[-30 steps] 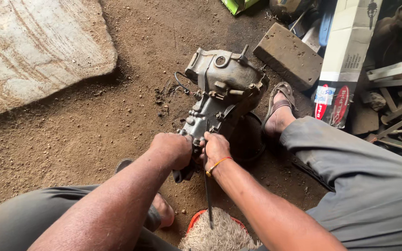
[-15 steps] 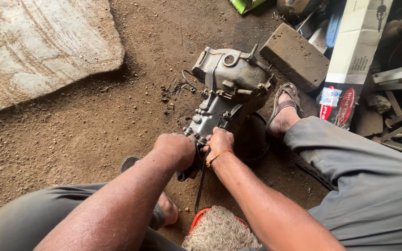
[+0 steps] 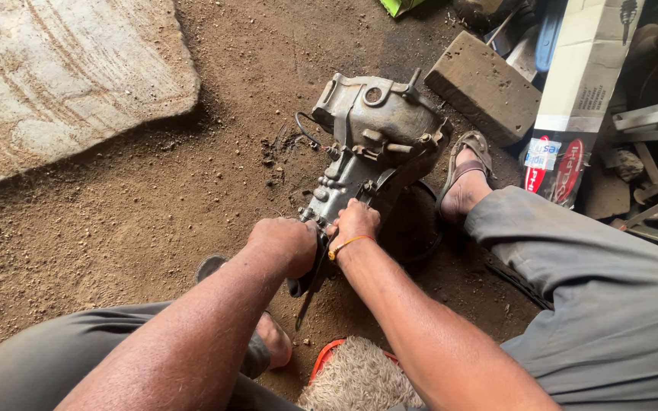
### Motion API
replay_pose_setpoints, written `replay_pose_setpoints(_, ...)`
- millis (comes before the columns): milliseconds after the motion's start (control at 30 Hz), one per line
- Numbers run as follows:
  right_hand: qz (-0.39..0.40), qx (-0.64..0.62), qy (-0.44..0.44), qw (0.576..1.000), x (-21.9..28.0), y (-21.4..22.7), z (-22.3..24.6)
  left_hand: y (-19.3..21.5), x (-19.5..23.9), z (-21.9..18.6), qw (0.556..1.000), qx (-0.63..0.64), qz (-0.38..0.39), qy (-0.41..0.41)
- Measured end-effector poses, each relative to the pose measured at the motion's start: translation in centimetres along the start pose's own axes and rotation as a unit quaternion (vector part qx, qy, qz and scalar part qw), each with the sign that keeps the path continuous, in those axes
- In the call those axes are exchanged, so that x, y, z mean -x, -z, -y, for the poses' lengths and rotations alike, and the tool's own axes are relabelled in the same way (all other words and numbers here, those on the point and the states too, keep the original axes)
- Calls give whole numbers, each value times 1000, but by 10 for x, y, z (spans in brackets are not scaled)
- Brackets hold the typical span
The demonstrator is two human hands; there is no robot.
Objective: The person uses a flat metal file to scrape and clean the surface of a small engine block. The person holds the engine with one hand and files the casing with the other, repeatedly scraping away grime.
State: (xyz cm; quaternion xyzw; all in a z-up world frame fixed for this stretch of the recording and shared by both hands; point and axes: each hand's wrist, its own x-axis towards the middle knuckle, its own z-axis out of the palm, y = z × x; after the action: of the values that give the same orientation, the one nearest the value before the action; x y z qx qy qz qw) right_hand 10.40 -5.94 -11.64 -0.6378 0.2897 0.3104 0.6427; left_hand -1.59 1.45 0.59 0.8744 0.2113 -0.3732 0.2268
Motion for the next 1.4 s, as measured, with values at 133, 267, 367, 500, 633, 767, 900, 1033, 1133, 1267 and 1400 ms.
replay_pose_setpoints(133, -4, -10, -46, 999, 1, -8, 15, -2, -1, 3, 1000, 0, -15, -6)
replay_pose_setpoints(267, 254, 37, -102, 961, 12, 9, 18, -1, -6, 3, 1000, -3, -1, 1)
replay_pose_setpoints(367, 155, 3, -110, 982, 17, 11, 23, -6, -2, 5, 1000, -5, -10, 8)
replay_pose_setpoints(500, 94, 5, -69, 993, 13, 7, 19, -2, -6, 3, 999, -28, 12, 10)
replay_pose_setpoints(633, 46, 8, 26, 999, -4, -5, 8, -3, -3, 1, 1000, -9, 11, 15)
replay_pose_setpoints(767, 26, -45, 26, 998, -17, -10, 1, -2, -4, 3, 1000, -14, 25, 11)
replay_pose_setpoints(900, 4, -44, 46, 998, -16, -16, -4, -4, -6, 5, 1000, -13, -3, 4)
replay_pose_setpoints(1033, -41, -35, 65, 996, -10, -28, -5, -6, -7, 8, 1000, 2, -3, 8)
replay_pose_setpoints(1133, -54, -60, 47, 996, -7, -33, -3, -4, -7, 13, 1000, 26, -5, 14)
replay_pose_setpoints(1267, 96, -15, 16, 995, 4, -26, 10, -4, -5, 25, 996, 71, 17, 42)
replay_pose_setpoints(1400, 286, 68, -3, 956, 22, 4, 27, -5, -11, 25, 996, 78, 22, 31)
